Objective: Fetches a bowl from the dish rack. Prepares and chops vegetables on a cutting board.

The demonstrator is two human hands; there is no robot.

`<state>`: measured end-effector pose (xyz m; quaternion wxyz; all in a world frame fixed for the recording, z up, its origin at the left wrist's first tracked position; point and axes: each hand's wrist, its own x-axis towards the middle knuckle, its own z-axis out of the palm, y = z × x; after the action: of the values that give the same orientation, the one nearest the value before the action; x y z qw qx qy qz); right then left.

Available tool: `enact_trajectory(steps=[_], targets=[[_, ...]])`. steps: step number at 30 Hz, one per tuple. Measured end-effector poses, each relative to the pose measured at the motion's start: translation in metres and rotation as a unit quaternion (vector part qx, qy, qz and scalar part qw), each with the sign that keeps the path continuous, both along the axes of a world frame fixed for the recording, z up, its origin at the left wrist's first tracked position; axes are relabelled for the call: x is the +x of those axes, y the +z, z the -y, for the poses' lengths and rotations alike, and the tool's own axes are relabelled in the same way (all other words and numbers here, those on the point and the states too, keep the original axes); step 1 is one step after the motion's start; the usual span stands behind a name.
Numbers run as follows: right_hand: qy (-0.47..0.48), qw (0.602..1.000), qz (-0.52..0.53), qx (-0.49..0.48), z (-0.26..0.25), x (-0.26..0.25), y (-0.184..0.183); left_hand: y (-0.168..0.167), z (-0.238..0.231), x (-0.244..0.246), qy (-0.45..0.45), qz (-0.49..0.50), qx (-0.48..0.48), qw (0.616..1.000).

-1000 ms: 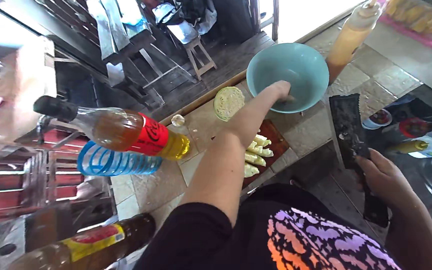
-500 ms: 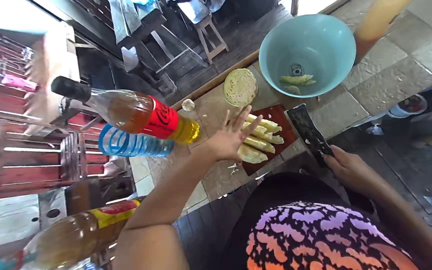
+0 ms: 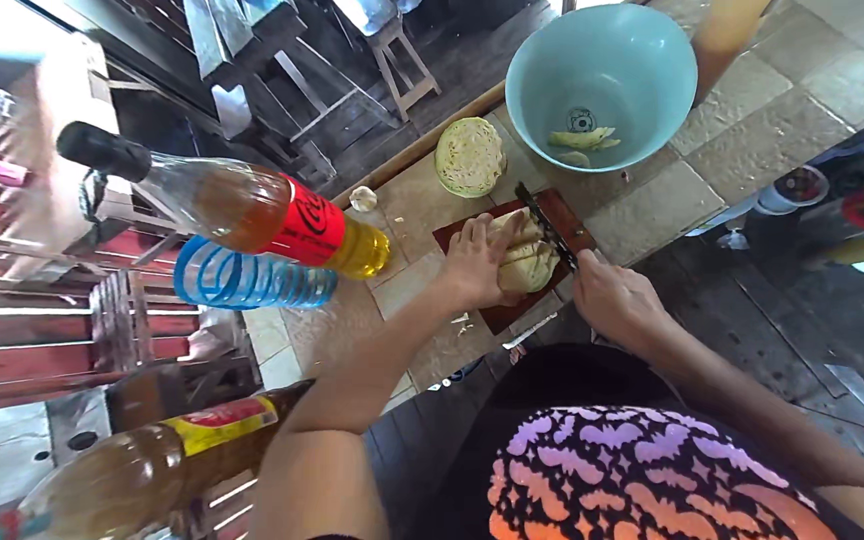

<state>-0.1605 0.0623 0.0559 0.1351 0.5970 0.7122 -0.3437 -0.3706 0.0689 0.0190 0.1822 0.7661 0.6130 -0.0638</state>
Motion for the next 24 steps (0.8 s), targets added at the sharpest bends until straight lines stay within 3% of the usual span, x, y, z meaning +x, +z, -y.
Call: enact_trajectory(steps=[5, 12, 18, 24], targets=[[0.041, 0.998, 0.013, 0.036, -0.019, 0.001, -0.004, 0.001, 0.009, 0.033, 0.123, -0.039, -0.01, 0.992], [0.014, 0.997, 0.012, 0.074, -0.019, 0.015, -0.004, -0.002, -0.004, 0.033, 0.144, -0.017, -0.035, 0.989], [0.016, 0.989, -0.018, 0.148, -0.006, 0.0, 0.025, 0.002, -0.013, 0.031, 0.119, 0.002, -0.039, 0.992], [0.047, 0.994, 0.063, 0.077, -0.005, -0.02, 0.03, 0.007, -0.012, 0.035, 0.134, -0.004, -0.049, 0.99]])
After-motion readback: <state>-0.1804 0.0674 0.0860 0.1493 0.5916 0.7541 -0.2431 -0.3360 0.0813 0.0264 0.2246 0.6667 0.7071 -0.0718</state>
